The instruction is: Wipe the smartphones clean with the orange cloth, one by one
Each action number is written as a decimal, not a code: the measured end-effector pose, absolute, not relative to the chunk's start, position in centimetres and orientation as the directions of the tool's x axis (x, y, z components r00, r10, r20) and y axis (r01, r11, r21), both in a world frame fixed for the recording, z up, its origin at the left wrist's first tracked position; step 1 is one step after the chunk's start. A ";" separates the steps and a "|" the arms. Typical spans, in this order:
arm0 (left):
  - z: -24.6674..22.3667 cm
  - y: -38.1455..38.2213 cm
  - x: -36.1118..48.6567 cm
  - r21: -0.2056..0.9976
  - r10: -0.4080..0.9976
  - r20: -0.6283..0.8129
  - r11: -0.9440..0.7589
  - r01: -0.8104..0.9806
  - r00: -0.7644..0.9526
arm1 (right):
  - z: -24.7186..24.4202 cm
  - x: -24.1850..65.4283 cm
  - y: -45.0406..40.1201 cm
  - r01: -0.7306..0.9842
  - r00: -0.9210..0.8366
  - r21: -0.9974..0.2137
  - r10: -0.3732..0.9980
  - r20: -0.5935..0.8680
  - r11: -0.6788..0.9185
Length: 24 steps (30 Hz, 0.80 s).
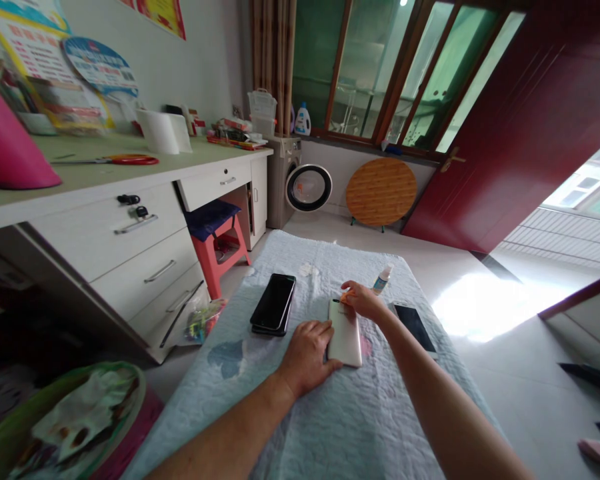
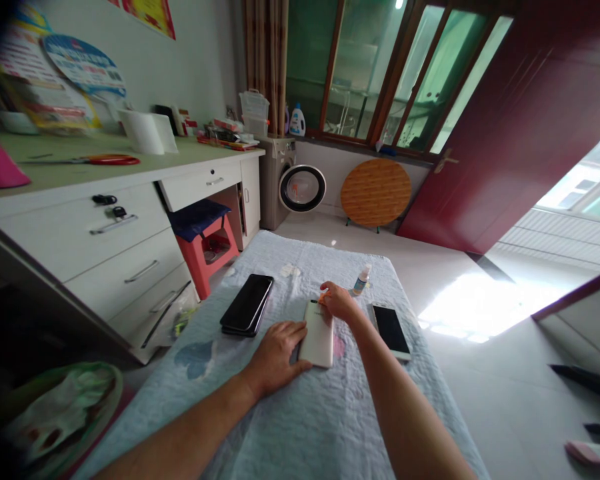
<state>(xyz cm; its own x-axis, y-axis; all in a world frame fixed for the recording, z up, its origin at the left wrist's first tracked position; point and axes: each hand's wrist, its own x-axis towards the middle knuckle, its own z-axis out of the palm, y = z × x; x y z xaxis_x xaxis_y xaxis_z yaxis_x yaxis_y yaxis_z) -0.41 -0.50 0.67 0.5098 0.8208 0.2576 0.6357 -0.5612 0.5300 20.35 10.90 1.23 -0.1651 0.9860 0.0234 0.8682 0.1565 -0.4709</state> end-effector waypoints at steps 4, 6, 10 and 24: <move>0.7 -0.5 -0.4 0.531 0.827 0.259 -0.554 0.642 0.499 | 1.3 19.4 11.6 0.866 -0.203 -0.464 0.979 0.016 0.187; 0.7 -0.5 -0.3 0.528 0.830 0.257 -0.550 0.647 0.496 | 1.3 18.8 11.7 0.862 -0.231 -0.460 0.973 0.019 0.213; 0.8 -0.5 -0.3 0.525 0.833 0.260 -0.547 0.653 0.488 | 1.5 17.8 11.5 0.848 -0.293 -0.452 0.955 0.040 0.279; 0.2 -0.6 -0.3 0.553 0.847 0.300 -0.529 0.644 0.439 | 2.3 15.2 9.3 0.876 -0.407 -0.254 0.911 0.069 0.410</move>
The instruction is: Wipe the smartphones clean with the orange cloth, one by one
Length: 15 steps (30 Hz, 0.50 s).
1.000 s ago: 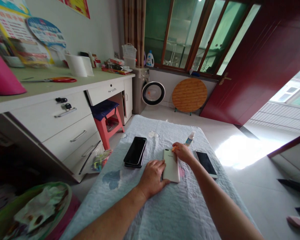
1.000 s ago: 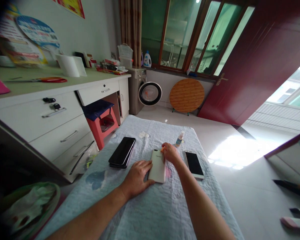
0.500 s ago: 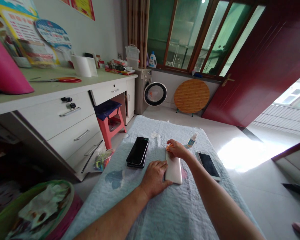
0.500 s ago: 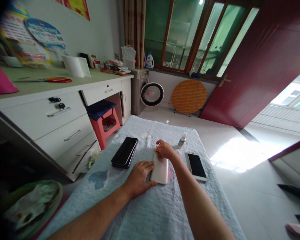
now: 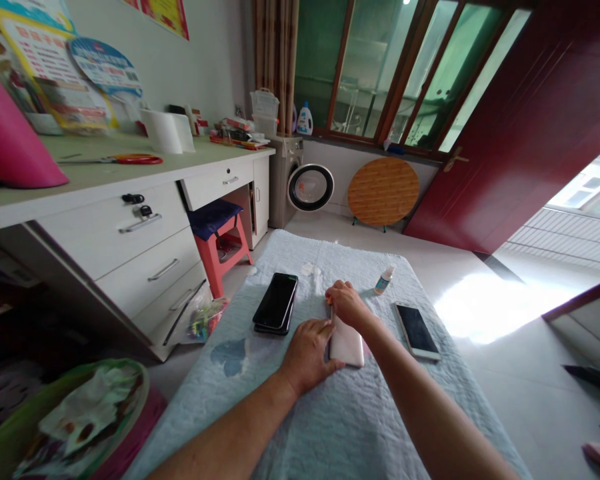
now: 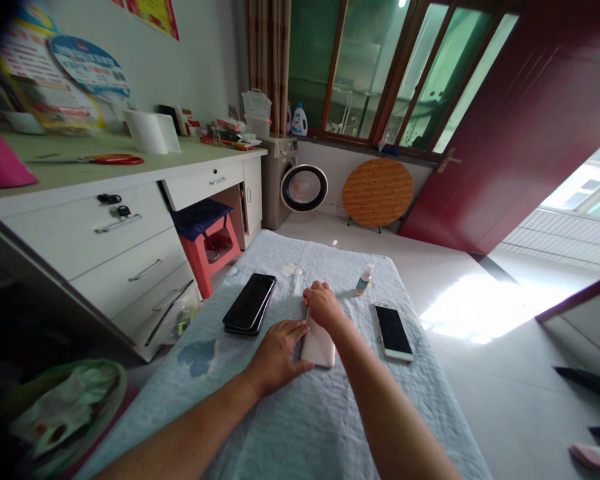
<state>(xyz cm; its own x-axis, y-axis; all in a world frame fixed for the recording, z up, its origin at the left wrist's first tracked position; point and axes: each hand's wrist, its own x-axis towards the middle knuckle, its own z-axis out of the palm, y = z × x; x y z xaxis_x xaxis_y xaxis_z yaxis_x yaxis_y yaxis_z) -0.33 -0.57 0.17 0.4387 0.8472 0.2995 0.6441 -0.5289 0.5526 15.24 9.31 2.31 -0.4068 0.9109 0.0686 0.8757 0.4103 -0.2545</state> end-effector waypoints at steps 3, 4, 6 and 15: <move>-0.2 -0.6 -0.3 0.575 0.871 0.317 -0.492 0.654 0.376 | 2.6 15.0 8.7 0.874 -0.431 -0.220 0.900 0.061 0.434; -0.3 -0.6 -0.2 0.579 0.877 0.320 -0.480 0.659 0.358 | 2.7 14.9 8.5 0.869 -0.450 -0.201 0.891 0.059 0.452; -0.7 -0.5 -0.1 0.583 0.887 0.326 -0.460 0.669 0.326 | 3.0 14.8 8.0 0.853 -0.497 -0.155 0.866 0.048 0.498; -1.6 -0.5 0.0 0.605 0.902 0.346 -0.426 0.673 0.260 | 3.8 14.5 5.0 0.812 -0.565 -0.169 0.825 0.009 0.558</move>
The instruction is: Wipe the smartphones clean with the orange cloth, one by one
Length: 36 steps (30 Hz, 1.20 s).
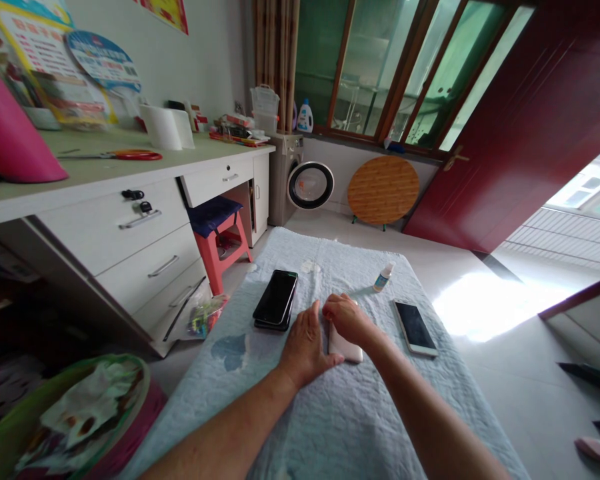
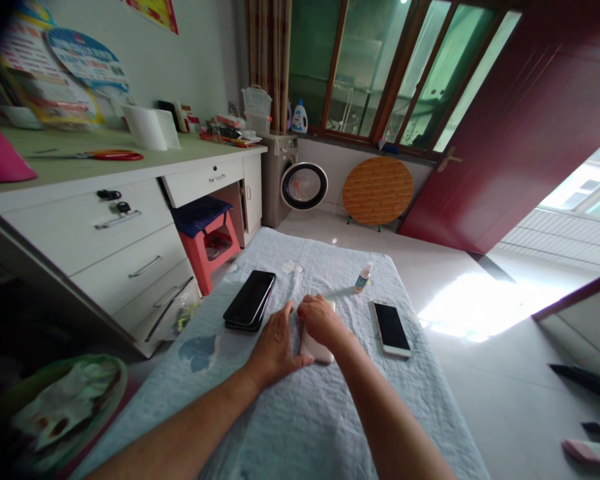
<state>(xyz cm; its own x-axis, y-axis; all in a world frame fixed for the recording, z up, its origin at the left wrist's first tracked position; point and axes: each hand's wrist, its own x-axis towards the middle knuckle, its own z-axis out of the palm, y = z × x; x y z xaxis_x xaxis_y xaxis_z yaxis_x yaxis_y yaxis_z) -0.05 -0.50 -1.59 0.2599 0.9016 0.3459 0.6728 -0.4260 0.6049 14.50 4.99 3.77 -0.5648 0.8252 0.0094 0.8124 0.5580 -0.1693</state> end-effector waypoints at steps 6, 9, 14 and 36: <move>-1.5 -0.5 -0.2 0.612 0.904 0.329 -0.424 0.667 0.272 | 3.7 14.5 2.7 0.768 -0.577 -0.334 0.817 0.010 0.546; -1.6 -0.4 -0.1 0.606 0.900 0.342 -0.431 0.668 0.270 | 3.7 14.6 1.6 0.742 -0.584 -0.393 0.811 0.020 0.544; -1.5 -0.1 -0.3 0.590 0.893 0.335 -0.448 0.672 0.300 | 4.1 14.6 0.4 0.727 -0.551 -0.498 0.835 -0.011 0.473; 0.1 -0.3 -0.7 0.505 0.810 0.187 -0.565 0.653 0.556 | 4.8 16.1 -1.7 0.609 -0.492 -0.724 0.870 -0.024 0.324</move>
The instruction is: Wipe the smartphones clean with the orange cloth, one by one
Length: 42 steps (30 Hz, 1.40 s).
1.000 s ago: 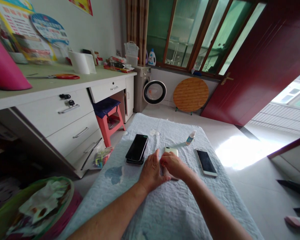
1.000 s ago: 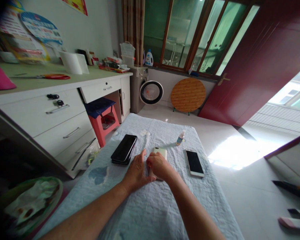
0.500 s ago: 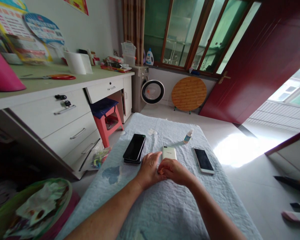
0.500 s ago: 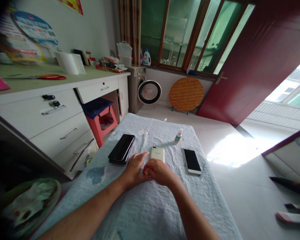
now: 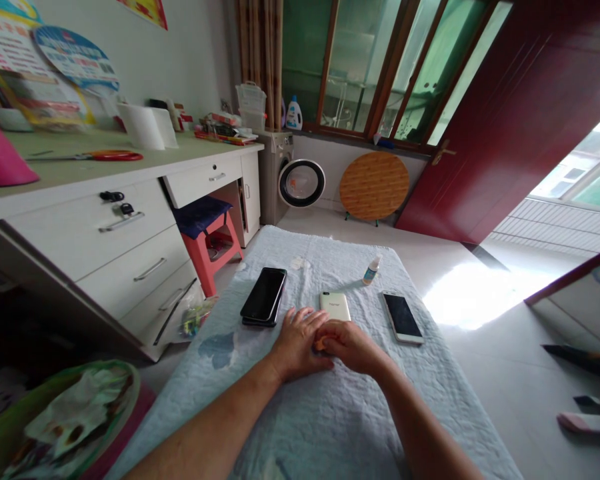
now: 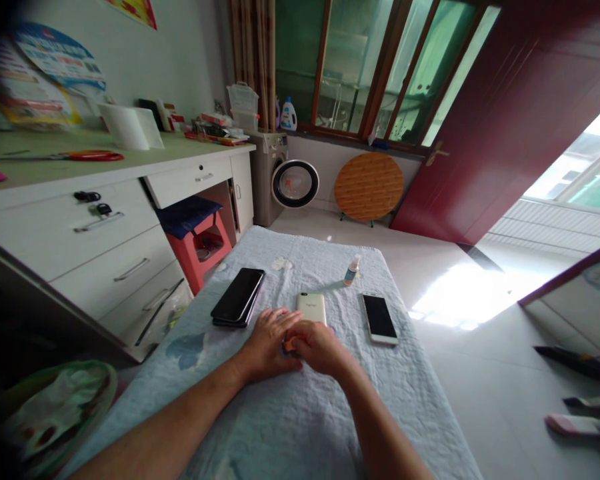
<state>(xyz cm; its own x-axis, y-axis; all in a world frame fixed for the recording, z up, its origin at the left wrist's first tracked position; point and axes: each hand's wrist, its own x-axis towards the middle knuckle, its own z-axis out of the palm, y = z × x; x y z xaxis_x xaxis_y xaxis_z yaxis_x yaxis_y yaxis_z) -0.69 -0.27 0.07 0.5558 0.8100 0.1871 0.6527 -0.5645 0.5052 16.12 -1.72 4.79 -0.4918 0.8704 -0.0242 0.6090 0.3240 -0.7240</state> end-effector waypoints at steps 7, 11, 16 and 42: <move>-0.4 -0.6 0.0 0.511 0.841 0.256 -0.536 0.672 0.476 | 4.5 15.2 -2.1 0.705 -0.409 -0.639 0.912 -0.012 0.308; 0.0 -0.8 -0.1 0.524 0.842 0.238 -0.531 0.666 0.484 | 4.7 15.8 -2.0 0.650 -0.411 -0.724 0.909 -0.077 0.232; 0.0 -0.5 -0.5 0.503 0.816 0.226 -0.565 0.654 0.531 | 5.4 18.9 -2.2 0.619 -0.294 -0.770 0.955 -0.044 0.155; 0.4 0.4 -0.5 0.493 0.820 0.144 -0.545 0.678 0.554 | 2.1 16.4 -4.3 0.845 -0.316 -0.402 0.936 0.153 0.351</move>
